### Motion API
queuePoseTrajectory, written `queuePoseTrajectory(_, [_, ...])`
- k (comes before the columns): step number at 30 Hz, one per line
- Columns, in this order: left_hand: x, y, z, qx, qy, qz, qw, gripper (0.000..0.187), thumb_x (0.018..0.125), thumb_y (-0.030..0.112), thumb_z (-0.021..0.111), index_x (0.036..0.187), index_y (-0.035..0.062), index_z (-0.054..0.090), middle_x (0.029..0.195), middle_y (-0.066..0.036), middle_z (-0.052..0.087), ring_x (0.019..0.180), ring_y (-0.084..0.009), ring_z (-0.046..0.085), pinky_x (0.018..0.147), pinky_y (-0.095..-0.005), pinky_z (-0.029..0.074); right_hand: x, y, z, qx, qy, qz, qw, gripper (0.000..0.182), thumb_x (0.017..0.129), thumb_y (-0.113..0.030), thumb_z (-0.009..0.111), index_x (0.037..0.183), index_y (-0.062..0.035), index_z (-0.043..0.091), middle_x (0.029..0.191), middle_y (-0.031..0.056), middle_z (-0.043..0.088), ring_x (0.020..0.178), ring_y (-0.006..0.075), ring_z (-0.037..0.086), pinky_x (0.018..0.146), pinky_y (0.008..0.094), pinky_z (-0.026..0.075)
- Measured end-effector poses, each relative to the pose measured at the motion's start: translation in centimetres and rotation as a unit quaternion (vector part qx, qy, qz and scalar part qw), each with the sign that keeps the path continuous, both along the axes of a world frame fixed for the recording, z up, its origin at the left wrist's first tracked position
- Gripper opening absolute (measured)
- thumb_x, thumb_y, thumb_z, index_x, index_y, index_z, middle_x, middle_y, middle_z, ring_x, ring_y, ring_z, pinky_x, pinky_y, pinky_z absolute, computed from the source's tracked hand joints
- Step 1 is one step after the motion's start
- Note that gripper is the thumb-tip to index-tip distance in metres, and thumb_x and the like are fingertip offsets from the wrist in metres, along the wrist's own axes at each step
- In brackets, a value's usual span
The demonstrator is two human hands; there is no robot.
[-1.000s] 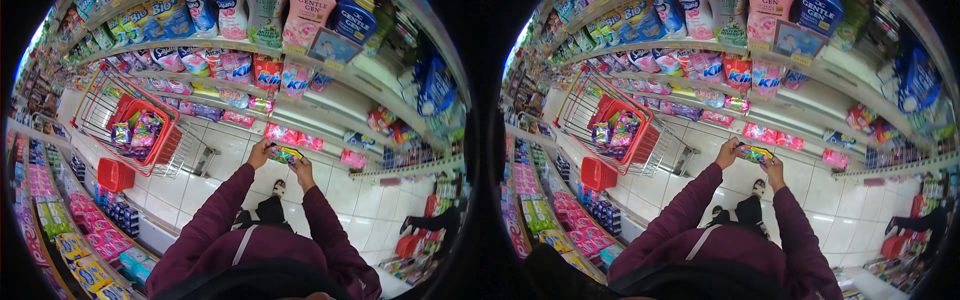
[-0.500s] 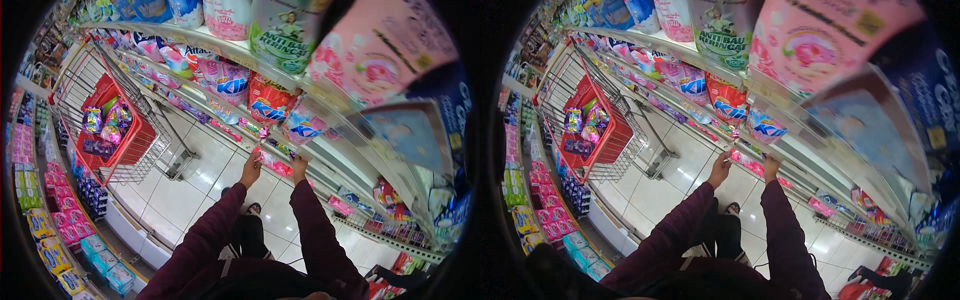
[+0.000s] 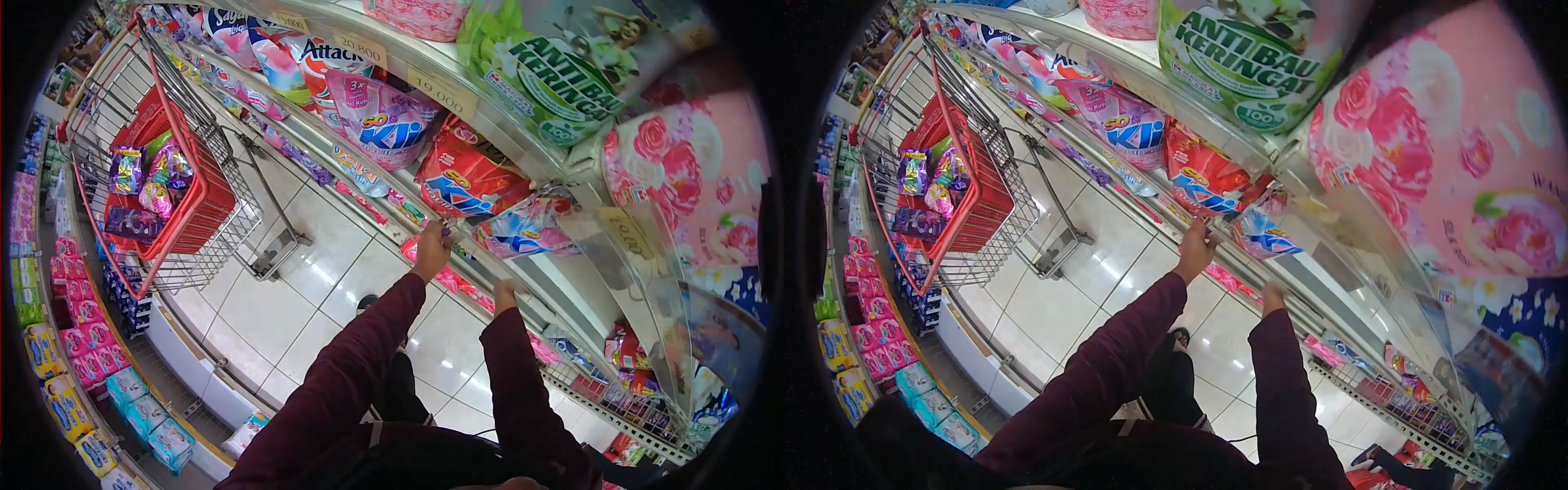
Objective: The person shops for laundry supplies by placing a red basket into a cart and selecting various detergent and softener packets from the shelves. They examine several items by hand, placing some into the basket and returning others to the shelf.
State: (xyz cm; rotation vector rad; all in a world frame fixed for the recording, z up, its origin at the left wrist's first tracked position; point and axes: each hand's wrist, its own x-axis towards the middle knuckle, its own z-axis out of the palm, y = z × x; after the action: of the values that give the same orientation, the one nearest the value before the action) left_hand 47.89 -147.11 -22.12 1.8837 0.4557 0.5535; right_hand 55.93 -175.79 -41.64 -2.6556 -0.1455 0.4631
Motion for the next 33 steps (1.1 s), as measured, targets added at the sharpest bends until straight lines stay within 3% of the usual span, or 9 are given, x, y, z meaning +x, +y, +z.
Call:
queuePoseTrajectory(1, [0.5, 0.1, -1.1, 0.0, 0.017, -0.001, 1.0, 0.032, 0.064, -0.002, 0.059, 0.094, -0.0014, 0.047, 0.083, -0.019, 0.052, 0.078, -0.0344, 0.053, 0.063, -0.0377, 0.044, 0.0, -7.4, -1.1, -0.011, 0.006, -0.05, 0.999, 0.047, 0.082, -0.032, 0.049, 0.118, -0.0037, 0.043, 0.117, 0.0125, 0.049, 0.11, 0.0261, 0.042, 0.094, 0.0371, 0.032])
queuePoseTrajectory(3, [0.8, 0.7, -0.1, 0.032, 0.067, -0.001, 0.997, 0.017, 0.061, 0.0, 0.06, 0.075, -0.0033, 0.052, 0.068, -0.019, 0.054, 0.065, -0.0355, 0.055, 0.057, -0.0392, 0.044, 0.4, -7.0, 1.9, -0.024, 0.009, -0.098, 0.995, 0.047, 0.083, -0.032, 0.047, 0.12, -0.0028, 0.04, 0.116, 0.0104, 0.049, 0.108, 0.0249, 0.043, 0.093, 0.0363, 0.032])
queuePoseTrajectory(7, [1.1, 1.3, 1.5, 0.013, 0.069, -0.003, 0.998, 0.009, 0.061, 0.002, 0.056, 0.07, -0.0002, 0.057, 0.065, -0.02, 0.055, 0.063, -0.0381, 0.053, 0.057, -0.045, 0.043, 2.2, -4.0, 3.5, 0.084, 0.019, -0.141, 0.986, 0.046, 0.083, -0.031, 0.047, 0.119, -0.0027, 0.041, 0.115, 0.0106, 0.05, 0.107, 0.0251, 0.044, 0.093, 0.0369, 0.033])
queuePoseTrajectory(11, [2.0, 1.4, -1.4, 0.031, 0.062, -0.003, 0.998, 0.01, 0.062, 0.002, 0.056, 0.071, 0.0006, 0.057, 0.067, -0.02, 0.055, 0.065, -0.0373, 0.054, 0.056, -0.0443, 0.043, 1.6, -2.3, 4.5, 0.189, 0.041, -0.191, 0.962, 0.045, 0.082, -0.03, 0.047, 0.118, -0.0027, 0.042, 0.114, 0.0109, 0.05, 0.106, 0.0253, 0.045, 0.093, 0.0376, 0.033])
queuePoseTrajectory(13, [2.1, 1.5, -1.7, 0.103, -0.01, 0.028, 0.994, 0.01, 0.061, 0.001, 0.056, 0.071, 0.002, 0.057, 0.068, -0.019, 0.056, 0.065, -0.0371, 0.055, 0.056, -0.0434, 0.044, 1.3, -2.0, 4.7, 0.239, 0.05, -0.217, 0.945, 0.044, 0.082, -0.03, 0.048, 0.117, -0.0027, 0.042, 0.114, 0.011, 0.05, 0.106, 0.0254, 0.045, 0.092, 0.0379, 0.033])
queuePoseTrajectory(17, [1.8, 2.0, -0.8, 0.03, -0.013, 0.007, 0.999, 0.01, 0.061, 0.0, 0.056, 0.071, 0.0026, 0.057, 0.069, -0.02, 0.056, 0.066, -0.0373, 0.055, 0.056, -0.0428, 0.044, 1.1, -1.4, 5.3, 0.337, 0.068, -0.264, 0.901, 0.043, 0.082, -0.029, 0.048, 0.116, -0.0027, 0.043, 0.113, 0.0112, 0.051, 0.105, 0.0255, 0.046, 0.092, 0.0385, 0.034])
queuePoseTrajectory(22, [2.3, 1.9, -1.9, 0.046, -0.094, 0.023, 0.994, 0.011, 0.062, -0.002, 0.055, 0.072, 0.0014, 0.057, 0.069, -0.02, 0.055, 0.065, -0.0379, 0.054, 0.056, -0.0427, 0.043, 1.1, -0.8, 5.1, 0.457, 0.088, -0.32, 0.825, 0.042, 0.081, -0.028, 0.048, 0.115, -0.0026, 0.044, 0.112, 0.0115, 0.052, 0.104, 0.0258, 0.047, 0.092, 0.0393, 0.034])
queuePoseTrajectory(29, [1.4, 1.4, -0.9, 0.043, -0.082, 0.02, 0.995, 0.013, 0.064, -0.004, 0.052, 0.075, 0.0009, 0.057, 0.076, -0.019, 0.056, 0.073, -0.0372, 0.053, 0.057, -0.042, 0.044, -1.4, -1.2, 8.7, 0.603, 0.103, -0.403, 0.681, 0.04, 0.081, -0.026, 0.049, 0.113, -0.0026, 0.046, 0.111, 0.0119, 0.052, 0.103, 0.0261, 0.048, 0.091, 0.0405, 0.035])
queuePoseTrajectory(33, [0.3, 0.8, 0.0, -0.092, -0.022, 0.008, 0.996, 0.027, 0.065, -0.007, 0.052, 0.091, 0.0007, 0.049, 0.087, -0.019, 0.051, 0.078, -0.0355, 0.052, 0.06, -0.037, 0.046, -3.6, -2.8, 11.3, 0.681, 0.096, -0.443, 0.575, 0.039, 0.08, -0.025, 0.05, 0.111, -0.0025, 0.047, 0.11, 0.0122, 0.053, 0.102, 0.0262, 0.049, 0.091, 0.0411, 0.035])
